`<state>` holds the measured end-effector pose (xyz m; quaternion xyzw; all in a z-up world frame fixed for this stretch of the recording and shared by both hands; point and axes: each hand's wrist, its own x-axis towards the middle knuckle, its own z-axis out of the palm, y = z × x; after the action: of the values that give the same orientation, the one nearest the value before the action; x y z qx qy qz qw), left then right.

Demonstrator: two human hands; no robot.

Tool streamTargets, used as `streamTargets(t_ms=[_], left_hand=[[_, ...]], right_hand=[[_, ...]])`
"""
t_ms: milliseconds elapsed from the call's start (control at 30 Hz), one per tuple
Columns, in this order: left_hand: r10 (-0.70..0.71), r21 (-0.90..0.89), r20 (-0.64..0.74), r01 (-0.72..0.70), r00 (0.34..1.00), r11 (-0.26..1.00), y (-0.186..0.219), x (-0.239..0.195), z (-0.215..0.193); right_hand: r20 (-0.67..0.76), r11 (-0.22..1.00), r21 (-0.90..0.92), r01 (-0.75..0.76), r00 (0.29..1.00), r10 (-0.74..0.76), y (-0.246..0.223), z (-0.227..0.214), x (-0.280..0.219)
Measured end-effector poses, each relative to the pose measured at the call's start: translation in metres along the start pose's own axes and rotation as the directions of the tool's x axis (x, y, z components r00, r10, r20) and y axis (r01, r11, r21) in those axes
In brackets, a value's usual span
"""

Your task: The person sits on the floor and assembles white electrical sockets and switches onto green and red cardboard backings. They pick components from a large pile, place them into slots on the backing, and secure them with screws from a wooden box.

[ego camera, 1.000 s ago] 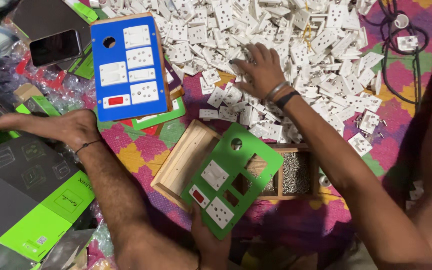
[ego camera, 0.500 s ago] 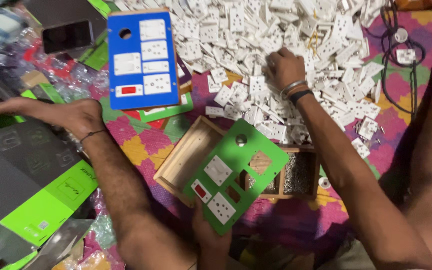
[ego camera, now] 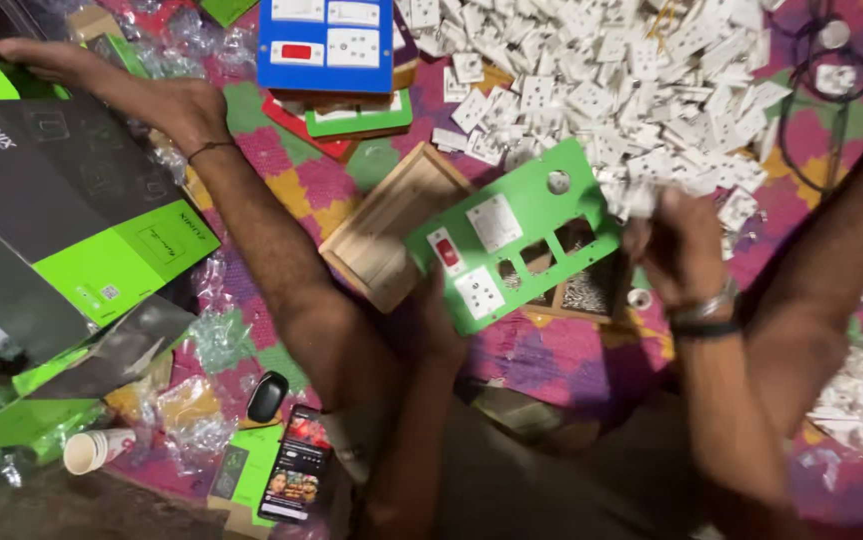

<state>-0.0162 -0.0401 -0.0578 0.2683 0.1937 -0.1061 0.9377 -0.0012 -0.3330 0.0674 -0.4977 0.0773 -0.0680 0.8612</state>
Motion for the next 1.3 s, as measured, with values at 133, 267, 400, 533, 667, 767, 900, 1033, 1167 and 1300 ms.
streamTargets(t_ms=[133, 267, 400, 533, 667, 767, 900, 1033, 1167, 1300], left_hand=[[0.028, 0.057, 0.150, -0.037, 0.988, 0.998, -0.021, -0.004, 0.019], [0.018, 0.060, 0.180, -0.029, 0.983, 0.998, -0.023, -0.015, 0.033], [0.015, 0.123, 0.212, -0.042, 0.977, 0.992, -0.017, -0.026, 0.047], [0.028, 0.090, 0.227, -0.049, 0.974, 0.995, -0.011, -0.026, 0.052], [0.027, 0.036, 0.191, -0.034, 0.981, 0.999, -0.008, -0.021, 0.053], [0.023, 0.009, 0.181, -0.026, 0.983, 1.000, -0.008, -0.018, 0.053], [0.056, 0.054, 0.134, -0.063, 0.989, 0.997, -0.017, -0.013, 0.041], [0.061, 0.020, 0.038, -0.062, 0.997, 0.998, -0.012, 0.010, 0.028], [0.163, -0.119, 0.050, -0.157, 0.985, 0.980, 0.011, 0.021, 0.014], [0.229, -0.105, 0.044, -0.223, 0.972, 0.969, 0.033, 0.019, 0.024]], right_hand=[[-0.076, 0.903, -0.423, -0.075, 0.996, 0.047, 0.014, 0.033, -0.070], [-0.001, 0.255, -0.966, 0.039, 0.988, -0.157, 0.035, 0.072, -0.081], [0.125, 0.216, -0.956, 0.199, 0.941, -0.315, 0.033, 0.100, -0.078], [0.196, 0.184, -0.947, 0.265, 0.925, -0.324, 0.030, 0.116, -0.086], [0.210, 0.172, -0.945, 0.277, 0.920, -0.331, 0.031, 0.123, -0.093], [0.307, 0.148, -0.910, 0.388, 0.869, -0.387, 0.032, 0.124, -0.091], [0.114, 0.303, -0.929, 0.214, 0.942, -0.315, 0.047, 0.111, -0.087], [-0.113, 0.571, -0.819, 0.065, 0.956, -0.271, 0.058, 0.075, -0.075], [-0.005, 0.389, -0.904, 0.175, 0.907, -0.421, 0.056, 0.025, -0.074], [0.233, -0.163, -0.964, 0.209, 0.961, -0.149, 0.067, 0.003, -0.058]])
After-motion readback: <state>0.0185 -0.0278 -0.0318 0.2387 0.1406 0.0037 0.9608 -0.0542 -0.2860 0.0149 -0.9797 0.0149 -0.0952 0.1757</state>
